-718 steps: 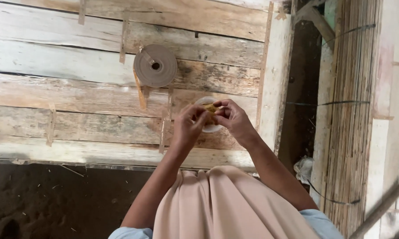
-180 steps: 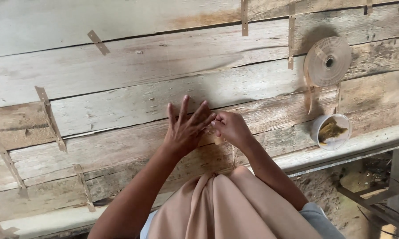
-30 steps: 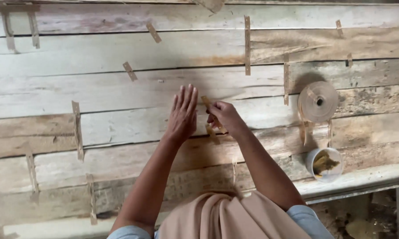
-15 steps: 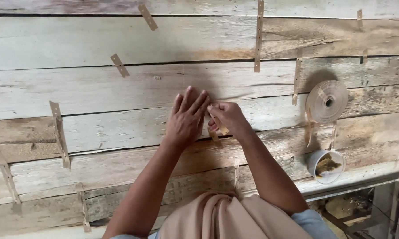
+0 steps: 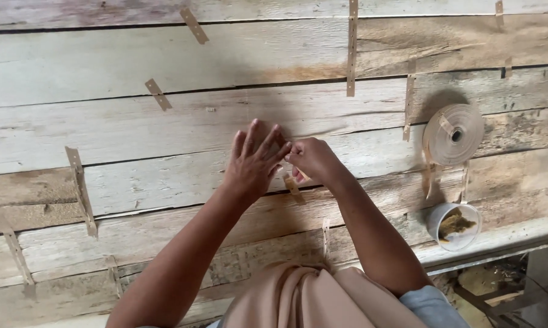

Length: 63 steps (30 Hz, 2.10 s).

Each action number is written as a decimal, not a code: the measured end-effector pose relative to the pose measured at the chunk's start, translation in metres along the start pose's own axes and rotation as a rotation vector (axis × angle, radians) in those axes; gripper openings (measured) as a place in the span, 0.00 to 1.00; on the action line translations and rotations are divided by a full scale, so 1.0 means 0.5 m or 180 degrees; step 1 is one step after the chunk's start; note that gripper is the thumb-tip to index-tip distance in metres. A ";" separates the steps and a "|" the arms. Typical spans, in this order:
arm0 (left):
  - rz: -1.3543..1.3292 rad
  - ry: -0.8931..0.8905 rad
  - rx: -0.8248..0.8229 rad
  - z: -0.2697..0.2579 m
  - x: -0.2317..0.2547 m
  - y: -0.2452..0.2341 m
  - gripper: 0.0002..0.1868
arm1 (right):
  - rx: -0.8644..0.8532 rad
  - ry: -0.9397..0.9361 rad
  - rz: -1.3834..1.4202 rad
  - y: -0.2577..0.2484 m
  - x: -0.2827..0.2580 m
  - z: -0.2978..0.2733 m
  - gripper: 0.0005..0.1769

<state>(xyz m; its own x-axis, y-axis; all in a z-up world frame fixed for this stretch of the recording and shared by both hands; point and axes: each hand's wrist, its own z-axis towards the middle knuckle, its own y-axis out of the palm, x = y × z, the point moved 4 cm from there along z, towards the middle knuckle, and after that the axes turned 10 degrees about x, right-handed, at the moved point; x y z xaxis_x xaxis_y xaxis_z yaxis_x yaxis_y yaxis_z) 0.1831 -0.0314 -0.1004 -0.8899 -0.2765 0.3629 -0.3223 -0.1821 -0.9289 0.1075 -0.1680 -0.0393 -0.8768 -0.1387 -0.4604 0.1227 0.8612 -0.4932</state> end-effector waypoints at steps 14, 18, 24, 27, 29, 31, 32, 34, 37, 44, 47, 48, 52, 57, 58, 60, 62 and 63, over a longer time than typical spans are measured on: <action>-0.0860 -0.0390 -0.1116 0.029 -0.005 -0.086 0.25 | 0.0330 -0.0481 0.1272 -0.081 0.088 -0.060 0.18; -0.1369 -0.0766 0.0177 0.021 0.032 -0.085 0.22 | 0.0712 -0.0873 0.2852 -0.056 0.180 -0.093 0.17; -0.0170 -0.0311 0.1128 0.084 0.209 0.047 0.33 | 0.0489 -0.1166 0.3978 -0.017 0.276 -0.081 0.13; 0.0231 0.0150 0.1463 0.106 0.187 0.130 0.30 | -0.0449 -0.1486 0.4256 -0.018 0.254 -0.083 0.17; 0.0240 0.0132 0.1253 0.112 0.193 0.108 0.30 | -0.0799 -0.1488 0.4489 -0.005 0.281 -0.051 0.18; 0.0253 0.0094 0.1030 0.108 0.197 0.097 0.29 | -0.1171 -0.1473 0.4719 0.004 0.305 -0.031 0.19; 0.0233 0.0078 0.0831 0.104 0.200 0.097 0.29 | -0.1339 -0.1449 0.4825 0.005 0.315 -0.028 0.20; 0.0238 0.0086 0.0631 0.115 0.194 0.092 0.30 | -0.1507 -0.1452 0.4953 0.000 0.321 -0.006 0.21; 0.0243 0.0029 0.0345 0.117 0.192 0.094 0.30 | -0.1654 -0.1287 0.5187 0.013 0.338 0.012 0.23; -0.0034 0.0011 0.0499 0.112 0.187 0.081 0.31 | -0.1781 -0.1771 0.5165 -0.006 0.299 -0.007 0.20; -0.0650 -0.0023 0.0803 0.105 0.154 0.091 0.31 | -0.1569 -0.1747 0.5055 -0.011 0.299 -0.016 0.19; -0.1127 -0.0059 0.0978 0.104 0.137 0.097 0.31 | -0.1451 -0.1625 0.4988 -0.012 0.302 -0.015 0.20; -0.2040 -0.0568 0.1378 0.099 0.074 0.001 0.27 | -0.1285 -0.1659 0.5014 -0.024 0.321 -0.039 0.19; -0.0542 -0.1302 0.1080 0.153 0.038 -0.034 0.32 | -0.0799 -0.1368 0.5005 -0.086 0.263 -0.103 0.11; -0.0551 -0.1309 0.1081 0.171 0.046 -0.024 0.32 | -0.0798 -0.1362 0.4994 -0.085 0.268 -0.100 0.11; 0.0439 -0.1242 0.0980 0.214 0.061 -0.006 0.41 | -0.0596 -0.1448 0.4973 -0.090 0.276 -0.089 0.13; 0.0668 -0.1024 0.0670 0.235 0.082 -0.007 0.34 | -0.0604 -0.1466 0.5006 -0.080 0.277 -0.080 0.14; 0.0905 -0.0797 0.0387 0.255 0.095 -0.003 0.33 | -0.0616 -0.1512 0.5033 -0.082 0.277 -0.071 0.14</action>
<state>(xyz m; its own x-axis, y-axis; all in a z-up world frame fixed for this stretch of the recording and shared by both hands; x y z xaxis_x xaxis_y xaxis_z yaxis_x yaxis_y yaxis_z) 0.1822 -0.1646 -0.0726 -0.8270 -0.5507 0.1129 -0.0203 -0.1715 -0.9850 -0.0356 -0.2051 -0.0566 0.2641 0.7776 -0.5706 0.6066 0.3261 0.7251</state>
